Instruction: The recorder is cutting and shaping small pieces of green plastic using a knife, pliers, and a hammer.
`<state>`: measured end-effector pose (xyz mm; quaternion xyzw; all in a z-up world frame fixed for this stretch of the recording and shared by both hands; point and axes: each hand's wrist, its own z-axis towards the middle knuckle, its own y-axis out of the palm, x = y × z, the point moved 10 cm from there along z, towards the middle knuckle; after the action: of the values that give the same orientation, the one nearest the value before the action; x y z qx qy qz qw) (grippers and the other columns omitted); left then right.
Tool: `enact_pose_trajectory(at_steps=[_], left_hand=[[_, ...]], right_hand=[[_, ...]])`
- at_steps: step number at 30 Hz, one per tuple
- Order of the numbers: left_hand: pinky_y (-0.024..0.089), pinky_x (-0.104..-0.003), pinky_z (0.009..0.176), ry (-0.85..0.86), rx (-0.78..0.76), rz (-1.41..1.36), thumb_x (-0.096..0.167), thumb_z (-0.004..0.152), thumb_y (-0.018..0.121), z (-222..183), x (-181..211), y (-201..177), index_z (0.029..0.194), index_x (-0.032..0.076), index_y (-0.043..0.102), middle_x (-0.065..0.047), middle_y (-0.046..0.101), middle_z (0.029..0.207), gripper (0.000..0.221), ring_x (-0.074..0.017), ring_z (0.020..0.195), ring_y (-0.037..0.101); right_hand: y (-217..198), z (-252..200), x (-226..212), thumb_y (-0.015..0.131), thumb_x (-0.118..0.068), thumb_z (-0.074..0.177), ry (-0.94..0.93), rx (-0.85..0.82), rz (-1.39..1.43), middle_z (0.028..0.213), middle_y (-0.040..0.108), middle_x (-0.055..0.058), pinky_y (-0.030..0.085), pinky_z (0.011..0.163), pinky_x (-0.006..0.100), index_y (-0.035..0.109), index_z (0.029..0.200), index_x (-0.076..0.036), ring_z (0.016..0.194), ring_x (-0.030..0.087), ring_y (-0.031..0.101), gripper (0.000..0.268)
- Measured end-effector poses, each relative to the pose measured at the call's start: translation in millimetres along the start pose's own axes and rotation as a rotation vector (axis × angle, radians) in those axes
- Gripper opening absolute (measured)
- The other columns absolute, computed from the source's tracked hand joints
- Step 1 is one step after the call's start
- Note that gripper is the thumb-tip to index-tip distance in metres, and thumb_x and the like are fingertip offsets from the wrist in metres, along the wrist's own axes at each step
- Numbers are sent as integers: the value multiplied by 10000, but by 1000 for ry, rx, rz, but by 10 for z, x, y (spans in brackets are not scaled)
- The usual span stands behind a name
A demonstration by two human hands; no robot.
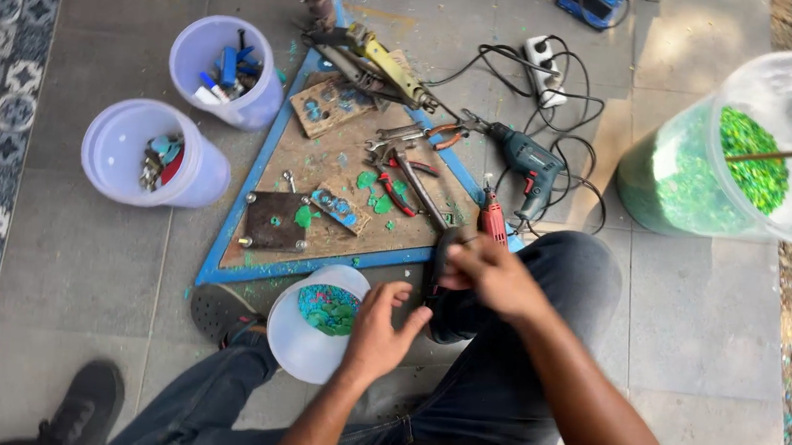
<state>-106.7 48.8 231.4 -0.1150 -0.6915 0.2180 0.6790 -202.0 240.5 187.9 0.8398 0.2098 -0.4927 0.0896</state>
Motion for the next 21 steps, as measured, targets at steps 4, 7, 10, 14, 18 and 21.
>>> enact_pose_trajectory(at_steps=[4,7,10,14,18,21], left_hand=[[506,-451,904,-115,343,168,354,880,792,-199,-839,-669,1151,32,625,-141,684,1068,452,-329,1023,640],[455,-520,953,-270,656,577,391,843,824,-551,-1054,-1405,1155,47,645,-178,669,1105,497,-407,1075,605],[452,-522,967,-539,699,569,416,798,844,-887,-1661,-1649,1193,29,636,-216,650,1146,590,-430,1108,591],[473,-498,963,-759,590,441,429,751,877,-1365,-2971,-1290,1241,-11,589,-259,635,1177,719,-434,1124,601],[538,-443,920,-915,406,222,324,822,789,-1605,-3424,-917,1253,16,597,-207,721,1108,564,-367,1066,704],[558,-443,882,-985,281,239,255,921,695,-1559,-3226,-902,1216,48,630,-185,750,1050,365,-356,1016,732]], right_hand=[[-1234,-499,-1001,635,-333,1010,-105,262,-278,715,518,-6,445,558,292,617,1015,-41,618,115,487,293],[-2027,-527,-1138,609,-323,1098,-185,420,-419,805,559,5,408,577,289,689,1162,-41,658,112,492,300],[-2438,-52,-840,603,-309,1115,-157,448,-447,816,554,19,408,585,291,674,1199,-27,661,124,492,303],[-2511,1125,-36,653,-244,1015,-144,415,-531,898,629,74,443,637,348,648,1251,-11,747,184,533,332],[-2106,2175,513,661,-306,965,-97,290,-974,1092,695,292,500,908,526,645,1185,3,1057,462,654,379],[-1852,2755,794,711,-290,915,-177,259,-1070,1139,662,273,502,895,541,650,1220,-23,1073,470,627,410]])
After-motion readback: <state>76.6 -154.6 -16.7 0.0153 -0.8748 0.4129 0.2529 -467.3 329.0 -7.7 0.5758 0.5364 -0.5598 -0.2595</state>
